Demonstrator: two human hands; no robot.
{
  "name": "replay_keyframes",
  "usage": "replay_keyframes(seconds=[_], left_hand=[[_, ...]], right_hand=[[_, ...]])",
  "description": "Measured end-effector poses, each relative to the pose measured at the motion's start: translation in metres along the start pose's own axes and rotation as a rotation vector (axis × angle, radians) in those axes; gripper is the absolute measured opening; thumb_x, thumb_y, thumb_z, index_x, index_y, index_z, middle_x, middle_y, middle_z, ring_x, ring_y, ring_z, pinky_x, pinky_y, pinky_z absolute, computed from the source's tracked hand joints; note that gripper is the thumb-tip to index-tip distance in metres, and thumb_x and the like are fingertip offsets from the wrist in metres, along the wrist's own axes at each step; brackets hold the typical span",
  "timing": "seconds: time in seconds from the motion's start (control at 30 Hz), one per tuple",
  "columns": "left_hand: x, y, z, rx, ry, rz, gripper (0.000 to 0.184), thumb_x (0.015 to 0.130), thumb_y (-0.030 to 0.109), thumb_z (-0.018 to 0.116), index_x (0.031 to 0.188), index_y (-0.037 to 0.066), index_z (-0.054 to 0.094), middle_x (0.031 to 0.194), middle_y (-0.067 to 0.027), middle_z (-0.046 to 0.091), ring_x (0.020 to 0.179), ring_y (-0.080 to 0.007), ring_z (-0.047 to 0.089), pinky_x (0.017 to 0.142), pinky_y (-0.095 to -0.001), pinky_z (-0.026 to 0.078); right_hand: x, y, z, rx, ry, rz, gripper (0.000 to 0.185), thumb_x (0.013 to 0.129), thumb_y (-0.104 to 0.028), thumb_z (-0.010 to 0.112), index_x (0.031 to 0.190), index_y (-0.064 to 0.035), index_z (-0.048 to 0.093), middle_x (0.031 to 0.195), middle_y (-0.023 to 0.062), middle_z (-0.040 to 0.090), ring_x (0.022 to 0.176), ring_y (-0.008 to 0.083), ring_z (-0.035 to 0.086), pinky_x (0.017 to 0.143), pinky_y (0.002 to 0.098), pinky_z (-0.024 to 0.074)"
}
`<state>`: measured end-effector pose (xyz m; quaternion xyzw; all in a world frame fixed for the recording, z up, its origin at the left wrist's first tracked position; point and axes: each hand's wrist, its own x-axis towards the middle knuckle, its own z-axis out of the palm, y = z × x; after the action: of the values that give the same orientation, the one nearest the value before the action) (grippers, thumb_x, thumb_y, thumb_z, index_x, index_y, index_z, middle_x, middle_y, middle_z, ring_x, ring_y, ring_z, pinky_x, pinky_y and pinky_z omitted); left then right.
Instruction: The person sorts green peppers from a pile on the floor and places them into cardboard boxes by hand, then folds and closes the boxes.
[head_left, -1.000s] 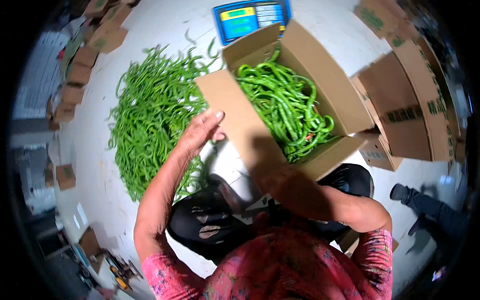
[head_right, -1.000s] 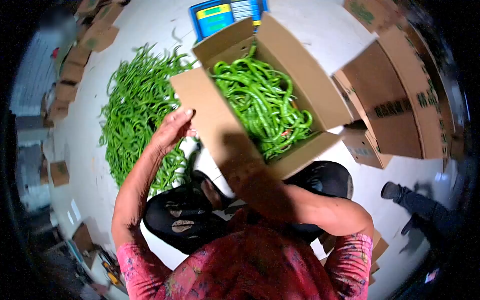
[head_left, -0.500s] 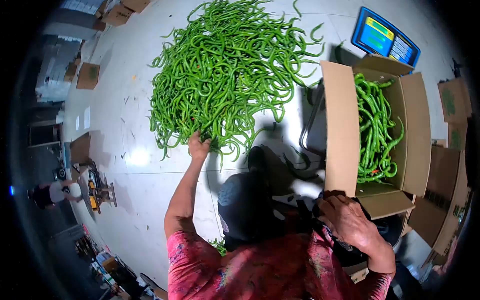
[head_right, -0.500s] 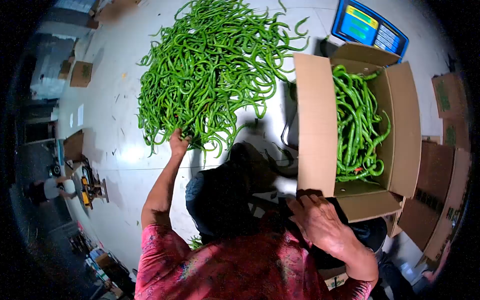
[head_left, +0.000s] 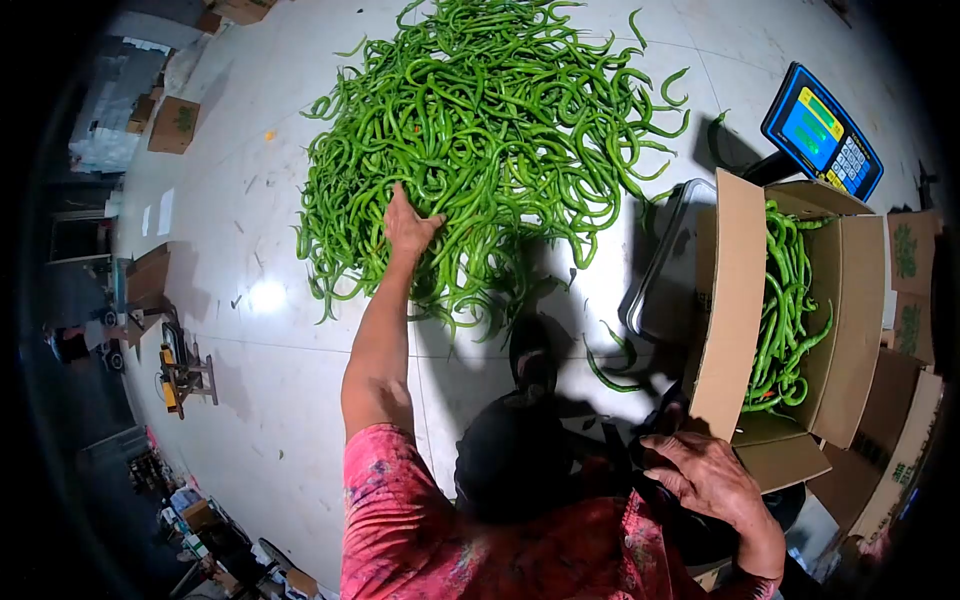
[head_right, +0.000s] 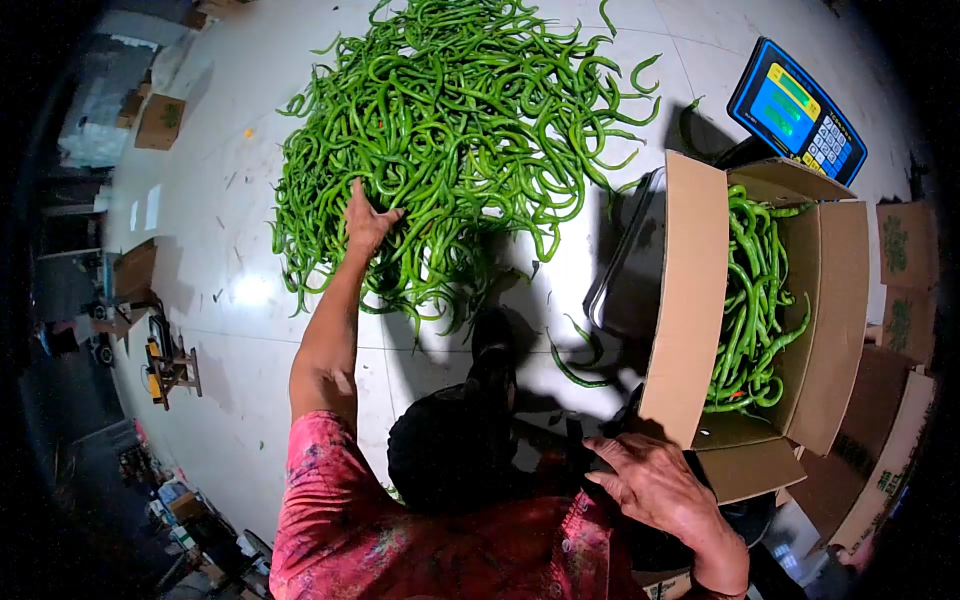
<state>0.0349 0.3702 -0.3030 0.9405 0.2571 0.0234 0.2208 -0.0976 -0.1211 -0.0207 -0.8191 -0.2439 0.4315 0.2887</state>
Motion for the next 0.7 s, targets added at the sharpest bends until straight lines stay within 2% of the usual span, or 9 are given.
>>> replay_keyframes(seconds=[0.1, 0.2, 0.27, 0.33, 0.4, 0.53, 0.63, 0.67, 0.7], left_hand=[[0.002, 0.014, 0.009, 0.078, -0.055, -0.06, 0.117, 0.061, 0.029, 0.088, 0.15, 0.008, 0.015, 0.142, -0.019, 0.04, 0.132, -0.0377, 0.033, 0.106, -0.05, 0.028], [0.007, 0.028, 0.01, 0.061, -0.023, -0.088, 0.119, 0.06, 0.029, 0.088, 0.15, 0.009, 0.014, 0.137, -0.0279, 0.04, 0.125, -0.0407, 0.039, 0.104, -0.0467, 0.032], [0.015, 0.031, 0.008, -0.01, -0.047, -0.111, 0.118, 0.061, 0.026, 0.087, 0.151, 0.009, 0.013, 0.131, -0.0317, 0.042, 0.123, -0.0397, 0.043, 0.104, -0.044, 0.034], [0.04, -0.016, 0.024, -0.311, -0.14, -0.008, 0.117, 0.063, 0.026, 0.086, 0.151, 0.009, 0.012, 0.134, -0.0295, 0.042, 0.125, -0.0371, 0.042, 0.105, -0.0431, 0.035], [0.042, -0.014, 0.012, -0.697, -0.23, -0.001, 0.109, 0.071, 0.03, 0.082, 0.151, 0.006, 0.012, 0.133, -0.0234, 0.05, 0.124, -0.0274, 0.047, 0.105, -0.0373, 0.035], [0.045, 0.014, -0.009, -0.675, -0.203, -0.216, 0.111, 0.069, 0.034, 0.083, 0.15, 0.002, 0.014, 0.136, -0.0247, 0.047, 0.126, -0.0333, 0.045, 0.106, -0.0425, 0.034], [0.058, 0.026, 0.004, -0.911, -0.167, -0.416, 0.108, 0.07, 0.043, 0.079, 0.151, 0.006, 0.017, 0.144, -0.0278, 0.036, 0.128, -0.0388, 0.043, 0.104, -0.0468, 0.036], [0.05, 0.042, -0.004, -0.585, -0.161, -0.374, 0.111, 0.068, 0.052, 0.076, 0.15, 0.006, 0.018, 0.141, -0.0289, 0.04, 0.126, -0.0394, 0.045, 0.104, -0.0448, 0.036], [0.066, 0.012, 0.026, -0.529, -0.114, -0.273, 0.113, 0.066, 0.051, 0.078, 0.15, 0.005, 0.019, 0.136, -0.0302, 0.045, 0.123, -0.039, 0.048, 0.104, -0.0414, 0.037]], right_hand=[[0.007, 0.002, 0.002, -0.024, 0.046, -0.072, 0.048, 0.083, -0.015, 0.066, 0.127, -0.0022, 0.052, 0.095, 0.0206, 0.062, 0.087, 0.0376, 0.057, 0.074, 0.0444, 0.0463], [0.011, 0.002, 0.001, -0.02, 0.002, 0.008, 0.041, 0.086, -0.027, 0.067, 0.12, -0.0057, 0.057, 0.103, 0.0193, 0.064, 0.094, 0.0398, 0.061, 0.081, 0.0447, 0.0495], [0.013, 0.003, 0.002, -0.02, -0.007, -0.009, 0.041, 0.086, -0.027, 0.067, 0.12, -0.0053, 0.057, 0.103, 0.0194, 0.064, 0.093, 0.0394, 0.061, 0.08, 0.0444, 0.0492], [0.015, 0.003, 0.0, -0.025, -0.016, -0.029, 0.042, 0.085, -0.026, 0.067, 0.12, -0.0048, 0.057, 0.103, 0.0187, 0.065, 0.092, 0.0383, 0.061, 0.08, 0.0438, 0.0486], [0.017, 0.002, -0.001, 0.01, -0.02, -0.037, 0.042, 0.085, -0.025, 0.068, 0.12, -0.005, 0.057, 0.102, 0.0178, 0.065, 0.091, 0.0376, 0.061, 0.079, 0.0435, 0.0484], [0.022, 0.001, -0.002, 0.034, 0.0, -0.032, 0.041, 0.083, -0.023, 0.07, 0.119, -0.006, 0.058, 0.1, 0.0166, 0.066, 0.091, 0.0357, 0.062, 0.079, 0.0425, 0.0484], [0.024, 0.002, -0.002, 0.056, -0.02, -0.022, 0.04, 0.084, -0.023, 0.07, 0.118, -0.0066, 0.058, 0.1, 0.0166, 0.066, 0.091, 0.0357, 0.062, 0.08, 0.0422, 0.0487], [0.025, 0.002, -0.002, 0.067, -0.032, -0.02, 0.04, 0.084, -0.023, 0.07, 0.118, -0.0068, 0.058, 0.1, 0.0166, 0.066, 0.091, 0.0357, 0.062, 0.08, 0.0421, 0.0488], [0.025, 0.002, -0.001, 0.067, -0.034, -0.014, 0.04, 0.084, -0.024, 0.069, 0.118, -0.0069, 0.058, 0.1, 0.0165, 0.066, 0.091, 0.0358, 0.062, 0.08, 0.0422, 0.0487]])
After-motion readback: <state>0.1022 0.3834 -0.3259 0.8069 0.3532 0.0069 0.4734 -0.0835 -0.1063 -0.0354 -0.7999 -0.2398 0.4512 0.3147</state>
